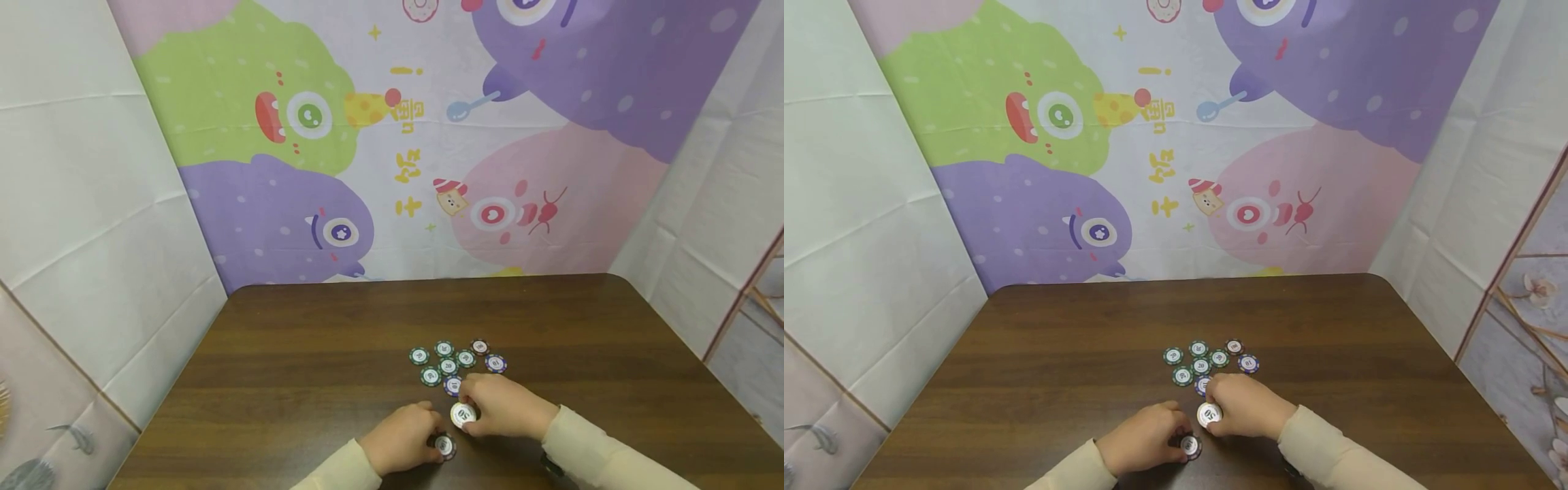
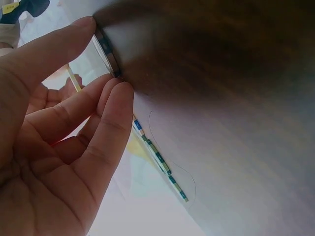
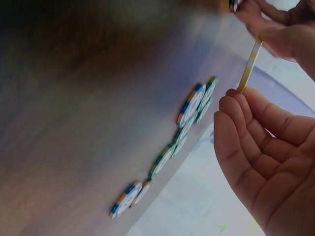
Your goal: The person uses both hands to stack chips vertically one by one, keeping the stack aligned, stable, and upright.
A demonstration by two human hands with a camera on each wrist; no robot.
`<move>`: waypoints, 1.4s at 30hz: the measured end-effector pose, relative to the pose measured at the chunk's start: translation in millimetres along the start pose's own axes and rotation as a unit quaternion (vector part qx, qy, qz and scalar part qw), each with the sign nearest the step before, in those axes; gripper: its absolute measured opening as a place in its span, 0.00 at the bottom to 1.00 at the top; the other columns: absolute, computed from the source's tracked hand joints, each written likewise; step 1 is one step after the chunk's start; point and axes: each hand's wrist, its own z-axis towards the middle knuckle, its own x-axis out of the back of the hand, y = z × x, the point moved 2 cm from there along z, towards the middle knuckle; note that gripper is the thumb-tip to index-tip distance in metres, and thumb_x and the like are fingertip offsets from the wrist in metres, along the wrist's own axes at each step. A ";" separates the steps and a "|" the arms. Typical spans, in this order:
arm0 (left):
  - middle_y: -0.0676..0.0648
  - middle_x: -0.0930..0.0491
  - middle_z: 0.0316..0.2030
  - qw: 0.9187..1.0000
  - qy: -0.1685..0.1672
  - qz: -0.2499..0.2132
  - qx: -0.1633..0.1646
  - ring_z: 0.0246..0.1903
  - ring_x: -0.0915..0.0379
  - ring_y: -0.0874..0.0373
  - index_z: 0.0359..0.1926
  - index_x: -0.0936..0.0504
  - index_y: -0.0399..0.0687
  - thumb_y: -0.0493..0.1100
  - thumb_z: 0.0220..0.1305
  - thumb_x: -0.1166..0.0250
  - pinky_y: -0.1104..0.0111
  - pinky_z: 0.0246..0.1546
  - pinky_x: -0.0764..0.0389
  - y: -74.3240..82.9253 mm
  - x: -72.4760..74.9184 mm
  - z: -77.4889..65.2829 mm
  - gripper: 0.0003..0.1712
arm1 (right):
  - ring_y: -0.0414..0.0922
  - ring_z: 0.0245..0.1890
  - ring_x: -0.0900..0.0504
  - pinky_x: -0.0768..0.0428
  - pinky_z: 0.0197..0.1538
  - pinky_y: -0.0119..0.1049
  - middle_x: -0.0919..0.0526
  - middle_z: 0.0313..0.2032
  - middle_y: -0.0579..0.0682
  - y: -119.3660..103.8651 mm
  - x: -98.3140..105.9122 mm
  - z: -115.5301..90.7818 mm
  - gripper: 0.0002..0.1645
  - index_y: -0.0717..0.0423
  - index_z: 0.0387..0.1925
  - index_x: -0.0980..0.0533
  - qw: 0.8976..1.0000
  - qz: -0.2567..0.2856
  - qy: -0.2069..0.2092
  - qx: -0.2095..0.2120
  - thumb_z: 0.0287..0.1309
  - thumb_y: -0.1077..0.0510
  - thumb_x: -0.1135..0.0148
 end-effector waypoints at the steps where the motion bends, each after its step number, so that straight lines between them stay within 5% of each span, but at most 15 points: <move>1: 0.61 0.26 0.25 1.000 0.002 0.000 0.000 0.25 0.39 0.73 0.31 0.15 0.56 0.50 0.45 0.22 0.81 0.26 0.35 0.1 0.3 -0.1 0.12 | 0.29 0.25 0.34 0.30 0.29 0.24 0.27 0.28 0.38 -1.5 -1.2 -0.5 0.13 0.52 0.31 0.23 1.000 -0.002 -0.002 0.002 0.45 0.54 0.27; 13: 0.62 0.26 0.22 0.999 0.022 0.017 -0.023 0.24 0.41 0.72 0.29 0.14 0.55 0.51 0.44 0.22 0.80 0.25 0.37 -0.7 -0.1 0.0 0.11 | 0.28 0.24 0.35 0.31 0.28 0.23 0.29 0.26 0.34 -14.4 -14.8 -2.2 0.14 0.49 0.29 0.23 0.999 -0.022 -0.026 0.025 0.42 0.52 0.26; 26: 0.63 0.24 0.23 1.000 0.016 0.010 -0.010 0.25 0.38 0.72 0.31 0.15 0.57 0.49 0.44 0.22 0.79 0.27 0.34 0.2 1.0 0.7 0.12 | 0.28 0.24 0.38 0.34 0.30 0.24 0.32 0.24 0.33 -24.6 -27.2 2.0 0.13 0.44 0.26 0.23 0.997 -0.044 -0.030 0.057 0.40 0.49 0.26; 42: 0.61 0.24 0.22 1.000 0.017 -0.005 0.012 0.24 0.35 0.71 0.26 0.17 0.54 0.50 0.42 0.22 0.78 0.26 0.32 -0.7 -0.2 0.2 0.13 | 0.28 0.24 0.37 0.32 0.32 0.25 0.30 0.23 0.33 -26.5 -30.8 6.7 0.12 0.46 0.26 0.22 0.999 -0.022 -0.026 0.034 0.41 0.51 0.26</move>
